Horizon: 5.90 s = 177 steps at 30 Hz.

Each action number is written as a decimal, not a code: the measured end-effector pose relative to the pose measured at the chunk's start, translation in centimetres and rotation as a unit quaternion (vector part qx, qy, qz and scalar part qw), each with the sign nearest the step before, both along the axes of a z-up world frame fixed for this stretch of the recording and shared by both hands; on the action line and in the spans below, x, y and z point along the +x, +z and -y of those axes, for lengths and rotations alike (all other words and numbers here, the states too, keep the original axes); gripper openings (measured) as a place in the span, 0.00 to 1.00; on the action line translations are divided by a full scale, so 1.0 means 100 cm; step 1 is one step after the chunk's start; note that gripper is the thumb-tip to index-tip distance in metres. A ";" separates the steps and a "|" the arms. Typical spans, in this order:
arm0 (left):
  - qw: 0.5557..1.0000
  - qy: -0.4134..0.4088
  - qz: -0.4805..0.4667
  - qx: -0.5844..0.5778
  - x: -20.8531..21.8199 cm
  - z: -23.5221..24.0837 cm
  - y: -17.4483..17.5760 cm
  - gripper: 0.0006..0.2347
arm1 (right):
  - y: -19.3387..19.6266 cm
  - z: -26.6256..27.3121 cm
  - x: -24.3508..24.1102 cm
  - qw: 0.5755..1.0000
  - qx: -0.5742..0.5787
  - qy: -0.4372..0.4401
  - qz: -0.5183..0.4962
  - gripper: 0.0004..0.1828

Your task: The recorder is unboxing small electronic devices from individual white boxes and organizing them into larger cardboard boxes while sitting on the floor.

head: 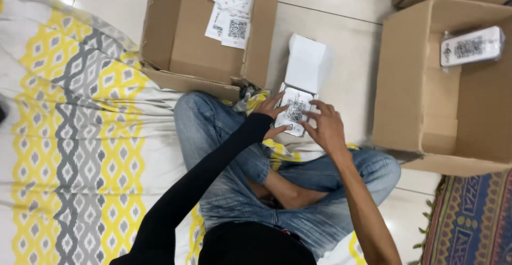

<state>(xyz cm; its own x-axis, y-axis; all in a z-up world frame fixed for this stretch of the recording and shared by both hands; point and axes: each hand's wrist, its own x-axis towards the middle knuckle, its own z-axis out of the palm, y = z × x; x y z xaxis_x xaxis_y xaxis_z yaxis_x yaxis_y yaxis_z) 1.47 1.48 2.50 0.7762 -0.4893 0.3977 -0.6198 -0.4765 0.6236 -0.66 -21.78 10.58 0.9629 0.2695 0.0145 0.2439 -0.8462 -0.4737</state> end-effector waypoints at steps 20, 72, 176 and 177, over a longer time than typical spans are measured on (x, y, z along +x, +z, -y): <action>0.910 0.370 -0.129 -0.139 0.229 -0.137 -0.106 0.19 | -0.005 -0.222 0.223 0.973 0.045 0.136 0.180 0.20; 0.964 -0.010 -0.230 -0.134 0.045 0.021 0.003 0.32 | -0.053 -0.002 0.007 0.953 0.219 -0.210 -0.022 0.31; 0.964 0.252 -0.044 -0.067 -0.132 -0.126 0.044 0.23 | -0.002 -0.138 -0.027 0.922 0.368 0.103 -0.069 0.15; 0.956 0.283 -0.046 -0.069 -0.139 -0.148 0.050 0.23 | 0.005 -0.164 -0.023 0.918 0.365 0.131 -0.085 0.15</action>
